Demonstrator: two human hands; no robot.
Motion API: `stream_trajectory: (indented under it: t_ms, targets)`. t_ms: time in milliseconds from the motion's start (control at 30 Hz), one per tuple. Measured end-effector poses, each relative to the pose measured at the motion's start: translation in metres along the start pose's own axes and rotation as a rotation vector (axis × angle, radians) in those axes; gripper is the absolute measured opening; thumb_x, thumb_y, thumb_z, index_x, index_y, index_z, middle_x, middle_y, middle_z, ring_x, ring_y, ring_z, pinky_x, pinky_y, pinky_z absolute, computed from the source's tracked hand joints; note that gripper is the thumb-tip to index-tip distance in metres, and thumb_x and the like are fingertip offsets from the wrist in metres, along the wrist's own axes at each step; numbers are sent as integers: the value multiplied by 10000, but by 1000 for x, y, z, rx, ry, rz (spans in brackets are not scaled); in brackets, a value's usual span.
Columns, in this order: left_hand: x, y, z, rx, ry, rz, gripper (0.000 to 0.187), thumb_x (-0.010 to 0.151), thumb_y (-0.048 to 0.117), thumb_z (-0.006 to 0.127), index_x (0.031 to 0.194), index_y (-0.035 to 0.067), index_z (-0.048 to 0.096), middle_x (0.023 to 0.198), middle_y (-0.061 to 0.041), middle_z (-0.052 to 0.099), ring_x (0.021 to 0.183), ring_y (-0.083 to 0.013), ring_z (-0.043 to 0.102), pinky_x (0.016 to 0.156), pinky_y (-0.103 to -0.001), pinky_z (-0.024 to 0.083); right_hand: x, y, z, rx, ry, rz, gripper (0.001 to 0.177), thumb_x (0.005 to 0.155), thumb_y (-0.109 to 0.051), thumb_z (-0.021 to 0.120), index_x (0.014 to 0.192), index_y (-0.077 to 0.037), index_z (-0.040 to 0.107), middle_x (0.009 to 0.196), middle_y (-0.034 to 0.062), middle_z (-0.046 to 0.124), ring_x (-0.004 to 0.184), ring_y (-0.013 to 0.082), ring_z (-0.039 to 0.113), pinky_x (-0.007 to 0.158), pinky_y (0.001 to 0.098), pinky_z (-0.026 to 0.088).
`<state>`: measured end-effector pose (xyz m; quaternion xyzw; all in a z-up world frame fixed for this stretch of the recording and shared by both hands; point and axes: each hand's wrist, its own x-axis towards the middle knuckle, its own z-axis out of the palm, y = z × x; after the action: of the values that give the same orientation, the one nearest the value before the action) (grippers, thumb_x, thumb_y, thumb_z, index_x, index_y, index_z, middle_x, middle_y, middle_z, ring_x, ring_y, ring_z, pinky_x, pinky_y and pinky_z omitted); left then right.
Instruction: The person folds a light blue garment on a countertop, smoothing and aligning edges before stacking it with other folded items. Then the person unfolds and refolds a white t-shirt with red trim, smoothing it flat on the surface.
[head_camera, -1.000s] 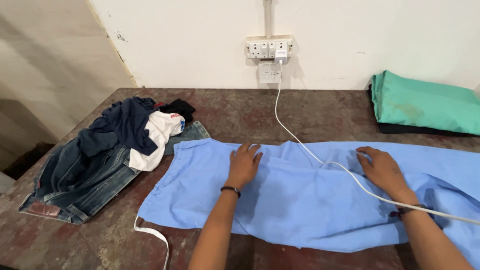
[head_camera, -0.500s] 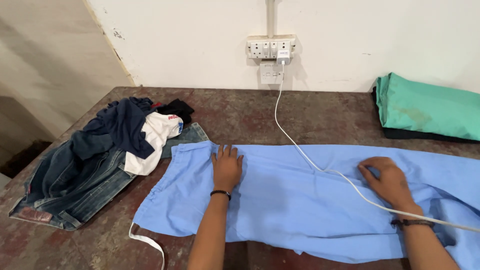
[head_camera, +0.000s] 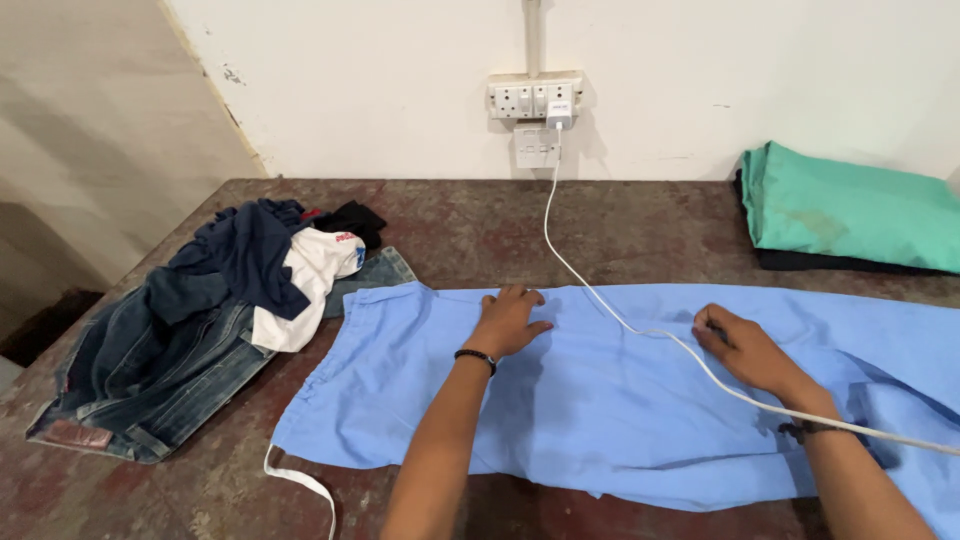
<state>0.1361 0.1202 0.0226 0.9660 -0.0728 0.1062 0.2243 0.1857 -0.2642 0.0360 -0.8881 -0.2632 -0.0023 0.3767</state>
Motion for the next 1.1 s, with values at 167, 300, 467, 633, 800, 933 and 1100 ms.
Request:
stream_trajectory:
  t_ms: [167, 300, 467, 633, 800, 933, 1100]
  targets:
    - [9, 12, -2, 34, -97, -56, 378, 860, 347, 755, 1157, 120, 698, 1217, -108, 654, 1263, -293, 518, 1037, -542, 327, 13, 13, 0, -170, 18, 81, 225, 933, -275, 648, 1066, -94, 660, 852, 148, 746, 753, 295, 697, 711, 400, 539]
    - [13, 3, -8, -150, -57, -168, 282, 924, 343, 670, 1093, 121, 713, 1167, -101, 725, 1141, -309, 633, 982, -531, 409, 27, 23, -7, -247, -54, 28, 223, 911, -279, 695, 1050, -110, 735, 899, 154, 760, 809, 296, 704, 732, 393, 552]
    - [35, -10, -4, -149, 158, -118, 292, 941, 346, 660, 1064, 83, 691, 1024, -174, 736, 1000, -392, 674, 831, -493, 513, 66, 36, -25, -152, 19, 55, 294, 883, -346, 701, 995, -79, 754, 878, 158, 767, 807, 351, 740, 725, 438, 575]
    - [52, -25, 34, 51, 190, -231, 269, 952, 338, 648, 1041, 94, 713, 1019, -169, 740, 1002, -383, 680, 874, -510, 491, 89, 37, 5, -427, 153, 163, 325, 914, -435, 651, 1027, -145, 743, 948, 146, 776, 893, 354, 739, 763, 475, 560]
    - [57, -43, 69, 68, 350, -223, 277, 902, 327, 669, 1085, 121, 700, 1054, -149, 735, 1010, -355, 673, 898, -552, 424, 80, 45, 40, -486, 311, 221, 308, 942, -437, 602, 1076, -177, 699, 948, 150, 766, 918, 374, 722, 766, 496, 555]
    - [59, -31, 72, 193, 326, -254, 231, 946, 255, 650, 1135, 123, 674, 1113, -101, 707, 1099, -316, 648, 940, -561, 428, 79, 47, 37, -479, 254, 190, 268, 988, -385, 584, 1109, -161, 665, 1022, 133, 749, 964, 372, 707, 801, 495, 546]
    - [45, 35, 58, 431, 369, -263, 401, 703, 142, 683, 1101, 113, 650, 1170, -97, 672, 1165, -309, 571, 1005, -664, 335, 60, 29, 18, -610, 118, -30, 412, 850, -255, 683, 1251, -192, 616, 1213, 117, 665, 1159, 339, 614, 898, 462, 518]
